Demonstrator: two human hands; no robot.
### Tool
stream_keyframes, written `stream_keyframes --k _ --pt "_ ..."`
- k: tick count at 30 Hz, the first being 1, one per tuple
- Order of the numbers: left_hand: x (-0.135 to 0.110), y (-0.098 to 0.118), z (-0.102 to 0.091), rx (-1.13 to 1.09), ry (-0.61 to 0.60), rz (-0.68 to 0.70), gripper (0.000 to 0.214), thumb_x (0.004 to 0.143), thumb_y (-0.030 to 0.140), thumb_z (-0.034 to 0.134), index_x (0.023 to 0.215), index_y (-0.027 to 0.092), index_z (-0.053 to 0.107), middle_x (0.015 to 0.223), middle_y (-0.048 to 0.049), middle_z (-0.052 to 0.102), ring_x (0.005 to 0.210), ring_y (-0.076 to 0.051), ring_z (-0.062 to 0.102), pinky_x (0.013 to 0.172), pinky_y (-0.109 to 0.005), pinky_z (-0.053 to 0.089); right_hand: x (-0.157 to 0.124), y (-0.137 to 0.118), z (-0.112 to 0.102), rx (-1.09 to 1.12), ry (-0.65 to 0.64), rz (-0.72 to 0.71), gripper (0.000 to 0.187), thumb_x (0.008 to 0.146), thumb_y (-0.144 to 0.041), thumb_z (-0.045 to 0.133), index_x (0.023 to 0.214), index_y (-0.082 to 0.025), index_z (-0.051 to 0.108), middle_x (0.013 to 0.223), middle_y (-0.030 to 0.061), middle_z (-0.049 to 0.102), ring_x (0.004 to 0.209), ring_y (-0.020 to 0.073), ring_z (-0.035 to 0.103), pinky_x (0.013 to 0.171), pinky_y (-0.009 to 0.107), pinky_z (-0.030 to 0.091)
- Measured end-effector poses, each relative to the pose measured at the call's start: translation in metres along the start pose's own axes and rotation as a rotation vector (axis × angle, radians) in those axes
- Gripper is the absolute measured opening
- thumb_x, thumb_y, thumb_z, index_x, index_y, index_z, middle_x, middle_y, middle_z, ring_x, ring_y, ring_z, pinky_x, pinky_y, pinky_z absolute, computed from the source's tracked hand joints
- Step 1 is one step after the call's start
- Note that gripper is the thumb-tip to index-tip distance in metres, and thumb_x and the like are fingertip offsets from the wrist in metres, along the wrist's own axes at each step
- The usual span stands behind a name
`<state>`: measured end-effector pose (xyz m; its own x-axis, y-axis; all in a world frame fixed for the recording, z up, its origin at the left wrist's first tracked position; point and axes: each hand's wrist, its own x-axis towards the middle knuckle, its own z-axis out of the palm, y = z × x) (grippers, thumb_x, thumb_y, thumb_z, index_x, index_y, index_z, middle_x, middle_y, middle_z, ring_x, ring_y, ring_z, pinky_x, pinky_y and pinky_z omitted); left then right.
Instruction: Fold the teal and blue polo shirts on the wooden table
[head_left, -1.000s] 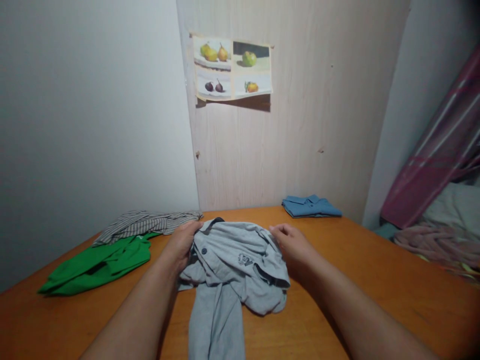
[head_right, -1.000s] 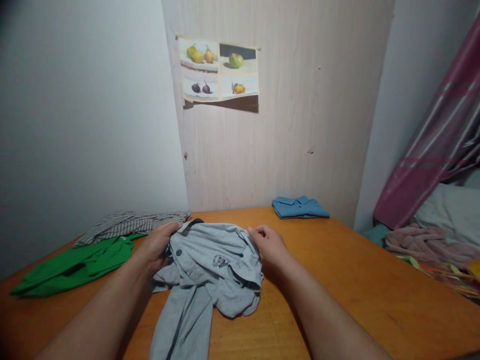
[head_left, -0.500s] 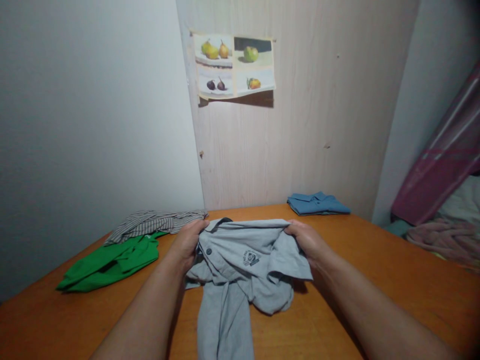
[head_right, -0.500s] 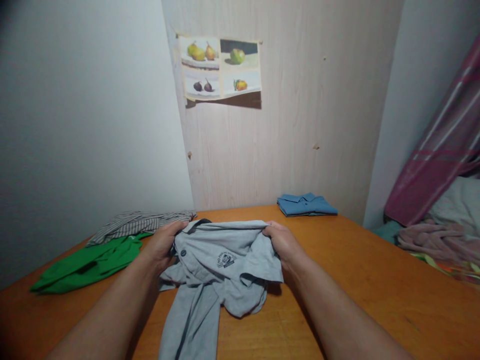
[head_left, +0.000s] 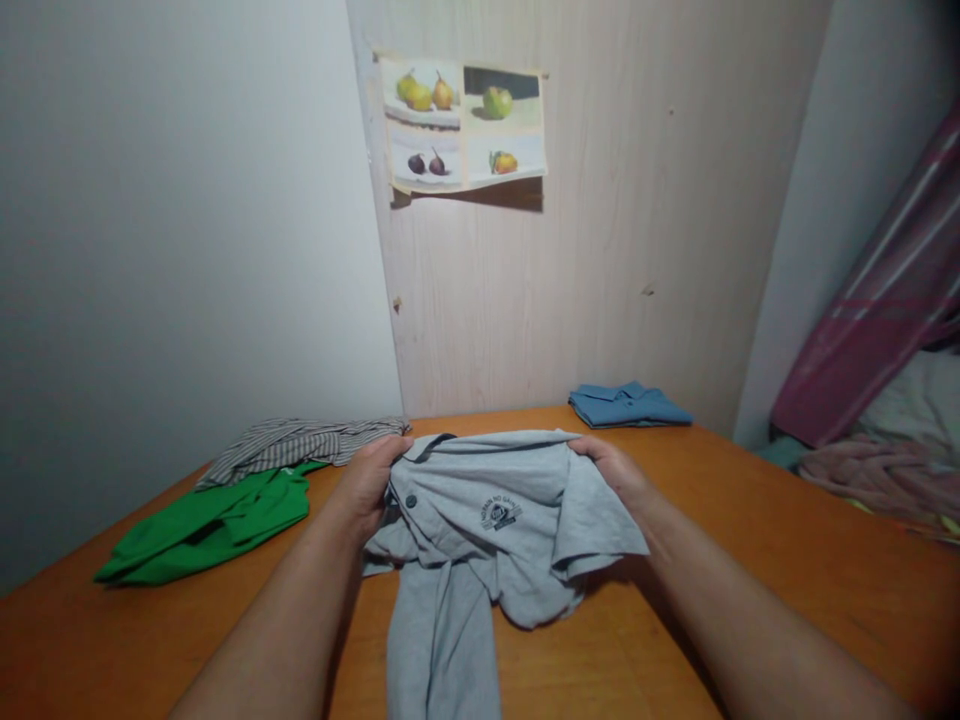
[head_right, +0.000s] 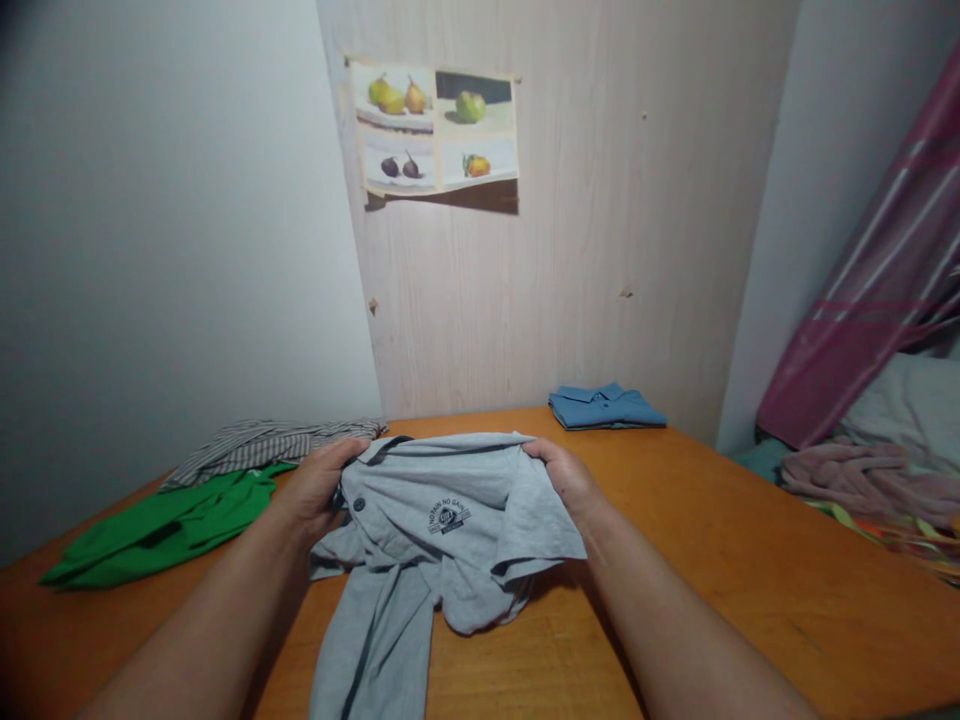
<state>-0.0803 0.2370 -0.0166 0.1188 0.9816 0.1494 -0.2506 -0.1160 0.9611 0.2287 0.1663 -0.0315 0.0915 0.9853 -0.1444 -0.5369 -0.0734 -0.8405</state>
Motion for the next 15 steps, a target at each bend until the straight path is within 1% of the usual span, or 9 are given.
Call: stream_keyframes --k 5,10,12,15 --pt "0.0019 -0.0014 -0.0010 0.006 0.009 -0.022 0.024 0.067 0.033 0.078 0.072 0.016 0.062 0.063 0.0024 0.063 0.054 -0.014 0.058 0.050 -0.023 0.042 -0.0005 -0.0011 -0.0007 0.022 -0.029 0.004 0.016 0.078 -0.021 0.056 0.086 -0.016 0.069 0.060 0.0046 0.070 0.057 0.0235 0.067 0.066 0.038 0.058" --pt "0.0025 -0.0016 -0.0013 0.011 0.009 -0.005 0.022 0.068 0.031 0.077 0.071 0.016 0.062 0.063 0.0021 0.062 0.055 -0.013 0.057 0.050 -0.022 0.043 -0.0031 -0.0007 0.0029 0.064 0.007 0.030 0.016 0.083 -0.024 0.056 0.087 -0.016 0.070 0.062 0.0047 0.072 0.058 0.0242 0.070 0.071 0.040 0.060" --pt "0.0034 -0.0026 -0.0022 0.013 0.005 0.002 0.021 0.069 0.031 0.077 0.073 0.016 0.063 0.066 0.0013 0.064 0.057 -0.013 0.059 0.052 -0.023 0.044 -0.0040 -0.0005 0.0042 0.079 -0.020 0.046 0.019 0.086 -0.028 0.056 0.088 -0.016 0.070 0.062 0.0047 0.073 0.062 0.0252 0.072 0.074 0.040 0.060" --pt "0.0050 -0.0047 -0.0035 0.010 0.021 -0.011 0.022 0.068 0.032 0.078 0.074 0.015 0.064 0.066 0.0009 0.064 0.057 -0.014 0.059 0.051 -0.023 0.044 -0.0050 -0.0002 0.0057 0.099 -0.070 0.021 0.021 0.089 -0.032 0.056 0.091 -0.016 0.071 0.068 0.0044 0.075 0.070 0.0259 0.074 0.078 0.040 0.060"
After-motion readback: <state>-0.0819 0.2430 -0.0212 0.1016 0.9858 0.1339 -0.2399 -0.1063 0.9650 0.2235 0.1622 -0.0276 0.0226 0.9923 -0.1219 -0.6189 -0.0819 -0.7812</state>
